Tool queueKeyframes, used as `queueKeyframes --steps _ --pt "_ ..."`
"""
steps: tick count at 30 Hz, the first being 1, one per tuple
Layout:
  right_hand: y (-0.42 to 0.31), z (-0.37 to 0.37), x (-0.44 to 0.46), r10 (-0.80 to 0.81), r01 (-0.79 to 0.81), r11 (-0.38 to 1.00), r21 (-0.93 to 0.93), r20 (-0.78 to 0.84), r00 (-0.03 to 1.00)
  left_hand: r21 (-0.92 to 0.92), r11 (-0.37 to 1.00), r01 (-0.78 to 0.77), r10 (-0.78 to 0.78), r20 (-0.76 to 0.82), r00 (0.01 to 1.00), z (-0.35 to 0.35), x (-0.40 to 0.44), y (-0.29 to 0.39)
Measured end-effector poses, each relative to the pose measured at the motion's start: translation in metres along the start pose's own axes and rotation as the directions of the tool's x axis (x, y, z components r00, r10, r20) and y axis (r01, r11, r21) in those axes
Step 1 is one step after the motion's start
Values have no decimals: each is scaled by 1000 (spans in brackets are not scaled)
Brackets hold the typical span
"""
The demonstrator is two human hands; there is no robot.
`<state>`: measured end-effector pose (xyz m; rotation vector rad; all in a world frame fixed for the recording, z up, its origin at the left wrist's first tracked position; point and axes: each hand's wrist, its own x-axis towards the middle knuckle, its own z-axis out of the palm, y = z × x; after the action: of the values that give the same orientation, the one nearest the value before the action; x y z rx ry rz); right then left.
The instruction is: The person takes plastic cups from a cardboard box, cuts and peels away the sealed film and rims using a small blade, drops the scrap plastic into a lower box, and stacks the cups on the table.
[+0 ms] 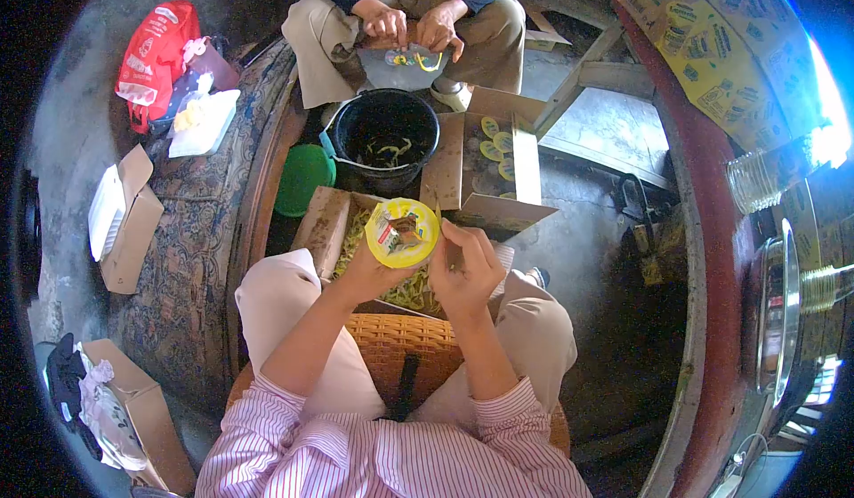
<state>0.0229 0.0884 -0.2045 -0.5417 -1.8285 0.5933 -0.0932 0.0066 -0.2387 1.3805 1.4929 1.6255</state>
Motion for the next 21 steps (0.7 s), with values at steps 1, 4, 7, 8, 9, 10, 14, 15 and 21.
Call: queueKeyframes --steps 1,4,7,8,9,10,14,15,21 --pt "1 0 1 -6 6 1000 7 -1 1000 -6 1000 -9 9 5 1000 1 0 -1" --pt "-1 -1 1 20 -20 999 29 20 1000 -54 999 3 -2 21 1000 -2 -3 0" --pt "1 1 -4 78 -77 995 57 -16 997 -247 969 26 -36 -36 999 1 -1 3" --pt "1 1 -4 68 -66 996 60 -17 998 -246 969 28 -40 -42 998 0 -1 6" --pt "1 0 -4 57 -56 996 63 -17 998 -245 969 30 -43 -47 998 -2 -1 9" --pt "0 -1 -5 47 -46 997 66 -16 999 -244 969 33 -47 -53 997 -3 -1 11" --pt "-6 0 -5 9 -8 998 55 -20 1000 -238 970 57 -78 -79 994 -5 1 11" --pt "-7 1 -5 -8 9 999 38 -17 1000 -250 965 75 -98 -81 992 -6 2 15" --pt "-10 4 -4 -39 39 999 8 -5 999 -126 992 28 -30 -13 999 -10 2 8"
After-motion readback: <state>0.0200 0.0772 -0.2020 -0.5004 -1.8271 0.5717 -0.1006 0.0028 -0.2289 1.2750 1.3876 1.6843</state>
